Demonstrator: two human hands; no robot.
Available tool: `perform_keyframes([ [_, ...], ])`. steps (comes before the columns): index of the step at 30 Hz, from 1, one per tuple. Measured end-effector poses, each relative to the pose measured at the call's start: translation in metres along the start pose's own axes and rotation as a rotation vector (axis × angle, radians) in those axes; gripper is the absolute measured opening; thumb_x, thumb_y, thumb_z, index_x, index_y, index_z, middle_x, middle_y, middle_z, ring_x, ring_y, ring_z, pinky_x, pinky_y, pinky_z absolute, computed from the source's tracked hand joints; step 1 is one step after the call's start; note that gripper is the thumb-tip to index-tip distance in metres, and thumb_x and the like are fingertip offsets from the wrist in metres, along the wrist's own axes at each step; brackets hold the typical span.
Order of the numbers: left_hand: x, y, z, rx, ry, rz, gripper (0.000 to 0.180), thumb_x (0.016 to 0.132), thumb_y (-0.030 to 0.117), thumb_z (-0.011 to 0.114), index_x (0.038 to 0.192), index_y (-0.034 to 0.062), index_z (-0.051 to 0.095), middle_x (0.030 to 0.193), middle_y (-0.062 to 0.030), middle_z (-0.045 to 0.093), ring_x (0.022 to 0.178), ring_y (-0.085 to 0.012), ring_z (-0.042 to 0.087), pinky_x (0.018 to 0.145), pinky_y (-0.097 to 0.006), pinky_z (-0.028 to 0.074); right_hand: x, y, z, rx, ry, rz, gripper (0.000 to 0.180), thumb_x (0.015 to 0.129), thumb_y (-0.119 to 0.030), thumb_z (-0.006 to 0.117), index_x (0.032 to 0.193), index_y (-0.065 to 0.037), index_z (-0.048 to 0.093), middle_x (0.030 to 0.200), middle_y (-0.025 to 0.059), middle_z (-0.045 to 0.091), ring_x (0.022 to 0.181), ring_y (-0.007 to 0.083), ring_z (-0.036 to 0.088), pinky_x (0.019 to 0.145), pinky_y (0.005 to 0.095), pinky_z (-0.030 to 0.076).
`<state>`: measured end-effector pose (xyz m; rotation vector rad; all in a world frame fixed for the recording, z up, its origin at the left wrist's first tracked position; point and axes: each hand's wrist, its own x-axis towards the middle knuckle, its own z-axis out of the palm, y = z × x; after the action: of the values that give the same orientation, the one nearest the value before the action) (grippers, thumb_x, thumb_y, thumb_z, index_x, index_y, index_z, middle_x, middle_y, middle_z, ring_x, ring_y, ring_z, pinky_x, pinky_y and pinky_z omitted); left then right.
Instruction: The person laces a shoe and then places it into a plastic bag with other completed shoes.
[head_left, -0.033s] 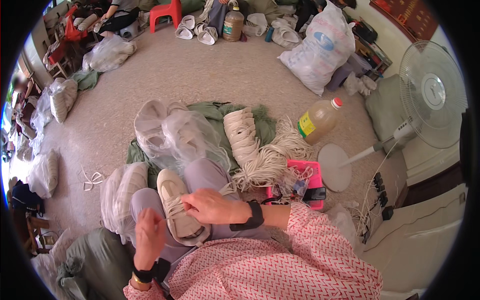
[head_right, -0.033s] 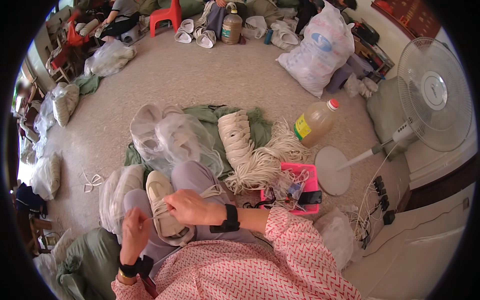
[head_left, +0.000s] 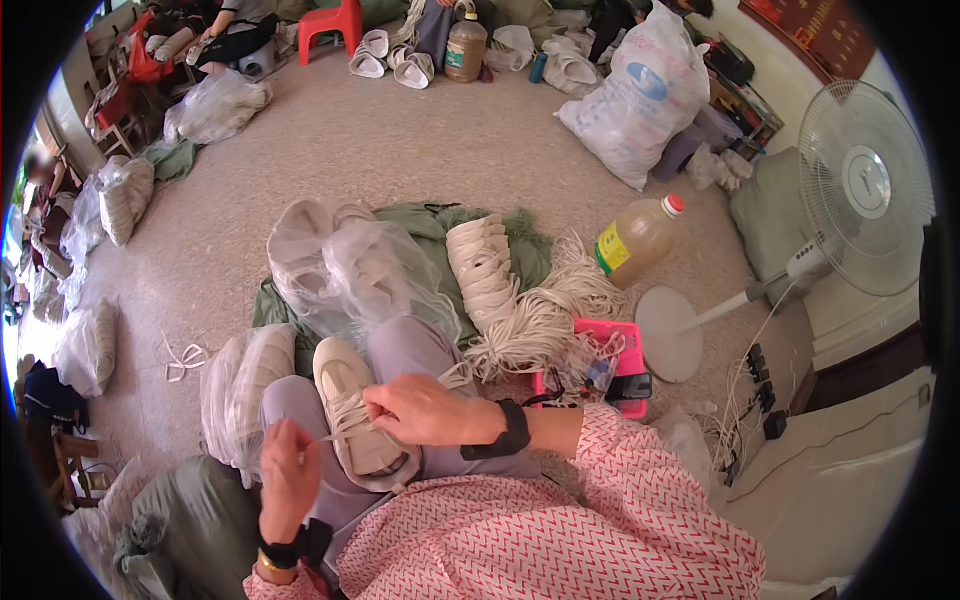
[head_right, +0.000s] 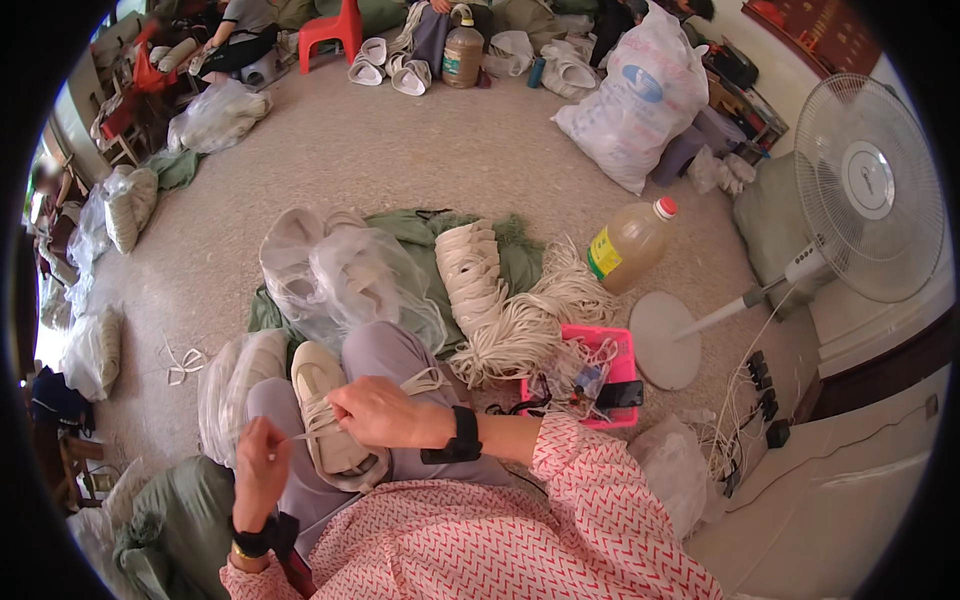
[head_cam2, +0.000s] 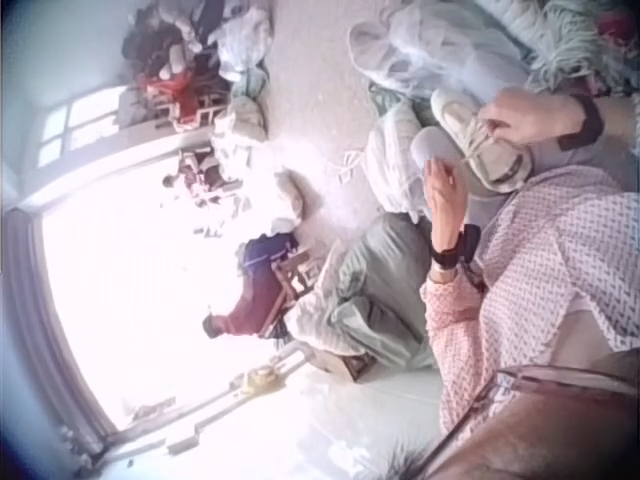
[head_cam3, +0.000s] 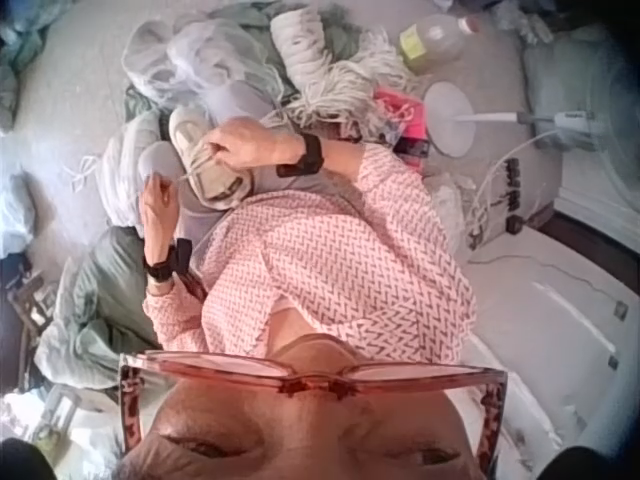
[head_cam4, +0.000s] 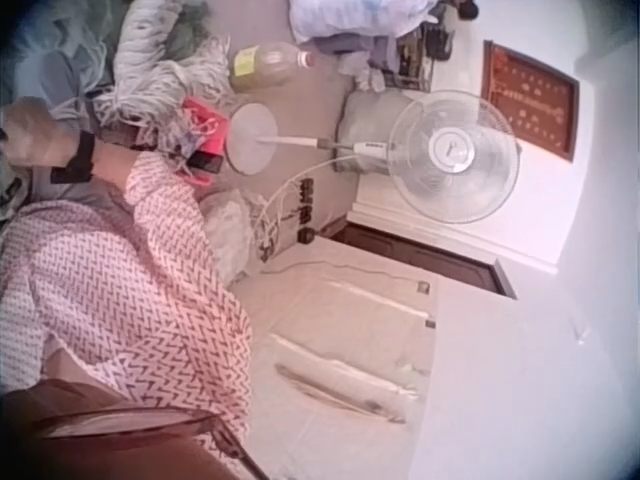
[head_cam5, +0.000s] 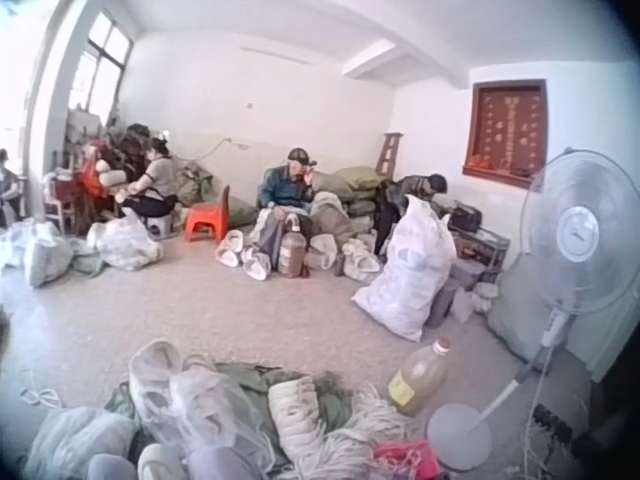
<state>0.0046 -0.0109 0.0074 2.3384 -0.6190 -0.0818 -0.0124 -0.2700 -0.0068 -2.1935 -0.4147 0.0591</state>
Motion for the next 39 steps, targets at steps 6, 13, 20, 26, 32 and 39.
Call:
perform_keyframes([
  [6,-0.053,-0.074,-0.064,0.088,0.099,-0.281,0.014,0.083,-0.003,0.064,0.085,0.0005,0.051,0.077,-0.0162,0.054,0.071,-0.0342,0.055,0.066,-0.044,0.044,0.001,-0.006,-0.029,0.112,-0.102,0.022,0.010,0.089,-0.011,0.068,0.091,-0.002,0.068,0.078,0.0170,0.071,0.074,0.0359,0.070,0.067,0.0433,0.053],
  [13,-0.097,-0.151,-0.117,0.421,0.302,-0.403,0.015,0.087,0.003,0.065,0.088,0.0008,0.051,0.082,-0.0177,0.056,0.079,-0.0384,0.055,0.072,-0.048,0.044,0.006,-0.011,-0.044,0.190,-0.142,0.105,0.010,0.086,-0.011,0.071,0.089,-0.002,0.071,0.074,0.0139,0.070,0.066,0.0237,0.069,0.064,0.0351,0.053],
  [20,-0.164,-0.210,-0.166,0.699,0.451,-0.563,0.017,0.091,0.010,0.068,0.092,0.0011,0.054,0.088,-0.0170,0.060,0.088,-0.0389,0.059,0.080,-0.050,0.045,0.011,-0.004,-0.024,0.185,-0.280,0.130,0.018,0.085,-0.010,0.075,0.099,-0.001,0.069,0.077,0.0099,0.069,0.064,0.0194,0.064,0.061,0.0341,0.051],
  [26,-0.239,-0.270,-0.196,0.849,0.520,-0.774,0.019,0.090,0.012,0.069,0.093,0.0007,0.054,0.087,-0.0181,0.060,0.085,-0.0395,0.060,0.078,-0.048,0.047,0.003,-0.011,-0.018,0.158,-0.233,0.072,0.026,0.084,-0.004,0.072,0.109,-0.002,0.065,0.102,0.0161,0.070,0.071,0.0306,0.067,0.066,0.0399,0.053],
  [32,-0.139,-0.163,-0.101,0.253,0.503,-0.473,0.025,0.086,-0.005,0.067,0.108,-0.0012,0.056,0.101,-0.0102,0.067,0.094,-0.0214,0.067,0.083,-0.033,0.056,-0.023,0.019,0.000,-0.117,-0.036,-0.117,0.018,0.091,-0.001,0.068,0.109,-0.001,0.066,0.101,0.0168,0.070,0.081,0.0361,0.070,0.071,0.0407,0.056],
  [39,-0.050,-0.015,-0.010,-0.134,0.105,0.024,0.030,0.083,-0.009,0.070,0.109,-0.0003,0.058,0.115,-0.0170,0.068,0.108,-0.0363,0.068,0.094,-0.038,0.053,-0.029,0.008,-0.001,-0.095,0.015,-0.067,0.019,0.092,-0.002,0.063,0.111,-0.002,0.064,0.094,0.0202,0.070,0.084,0.0415,0.068,0.073,0.0487,0.054],
])
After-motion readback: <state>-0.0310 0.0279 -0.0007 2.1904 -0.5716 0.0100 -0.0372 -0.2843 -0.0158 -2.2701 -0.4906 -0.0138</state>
